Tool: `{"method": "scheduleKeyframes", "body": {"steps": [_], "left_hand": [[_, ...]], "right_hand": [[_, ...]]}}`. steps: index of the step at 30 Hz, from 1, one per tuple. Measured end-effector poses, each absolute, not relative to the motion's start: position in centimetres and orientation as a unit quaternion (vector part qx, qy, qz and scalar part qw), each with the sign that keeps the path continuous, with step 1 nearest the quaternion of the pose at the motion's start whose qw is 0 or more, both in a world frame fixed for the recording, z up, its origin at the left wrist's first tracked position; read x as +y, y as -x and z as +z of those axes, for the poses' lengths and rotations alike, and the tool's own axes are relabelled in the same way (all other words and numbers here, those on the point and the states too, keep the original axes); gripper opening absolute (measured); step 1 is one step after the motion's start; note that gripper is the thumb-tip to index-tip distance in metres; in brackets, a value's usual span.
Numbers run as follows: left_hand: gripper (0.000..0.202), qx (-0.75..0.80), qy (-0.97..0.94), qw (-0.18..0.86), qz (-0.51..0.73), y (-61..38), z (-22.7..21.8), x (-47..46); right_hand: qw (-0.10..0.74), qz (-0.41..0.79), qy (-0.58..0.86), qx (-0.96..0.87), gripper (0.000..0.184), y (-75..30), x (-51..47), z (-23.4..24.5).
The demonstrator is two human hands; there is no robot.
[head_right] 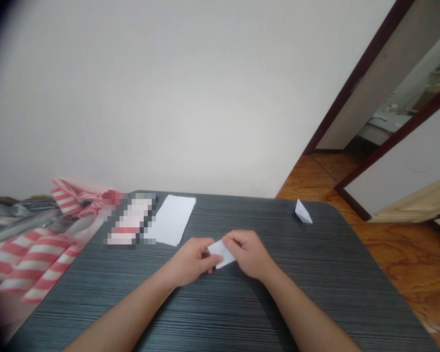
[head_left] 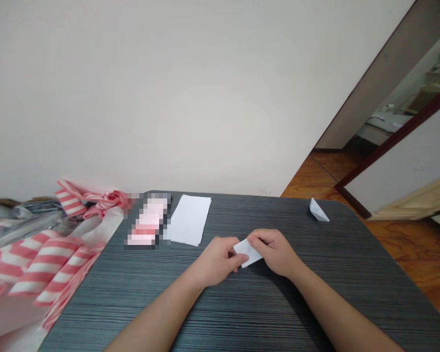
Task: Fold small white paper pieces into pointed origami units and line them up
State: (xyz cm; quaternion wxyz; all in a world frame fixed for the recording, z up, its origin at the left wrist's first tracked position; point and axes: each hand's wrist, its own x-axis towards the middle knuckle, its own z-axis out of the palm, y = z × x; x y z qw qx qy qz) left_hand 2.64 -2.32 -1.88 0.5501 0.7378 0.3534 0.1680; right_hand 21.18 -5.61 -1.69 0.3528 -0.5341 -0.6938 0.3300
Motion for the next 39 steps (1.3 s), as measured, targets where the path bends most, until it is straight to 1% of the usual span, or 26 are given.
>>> {"method": "scheduleKeyframes", "body": {"steps": [3,8,12,15,21,26,39], "left_hand": [[0.022,0.352,-0.734,0.555,0.170,-2.62,-1.84,-2.29],[0.019,0.360,-0.682,0.603,0.204,-2.78,-2.08,-2.14],[0.019,0.364,-0.647,0.631,0.224,-2.92,-2.26,-2.06],[0.022,0.359,-0.646,0.636,0.223,-2.96,-2.17,-2.05],[0.038,0.349,-0.646,0.635,0.240,-2.94,-2.15,-1.91],[0.040,0.355,-0.641,0.633,0.249,-2.88,-2.11,-1.87],[0.041,0.349,-0.634,0.646,0.244,-2.73,-1.78,-1.88]], "right_hand": [[0.350,0.332,0.542,-0.688,0.032,-21.15,-5.57,-1.70],[0.359,0.379,0.542,-0.659,0.023,-21.23,-5.73,-1.98],[0.345,0.406,0.546,-0.647,0.027,-21.38,-5.82,-2.06],[0.341,0.421,0.553,-0.633,0.028,-21.36,-5.80,-2.03],[0.336,0.455,0.553,-0.612,0.029,-21.15,-5.88,-2.11],[0.343,0.478,0.547,-0.595,0.026,-21.24,-5.87,-2.26],[0.351,0.480,0.546,-0.590,0.029,-21.42,-5.82,-2.25]]}}
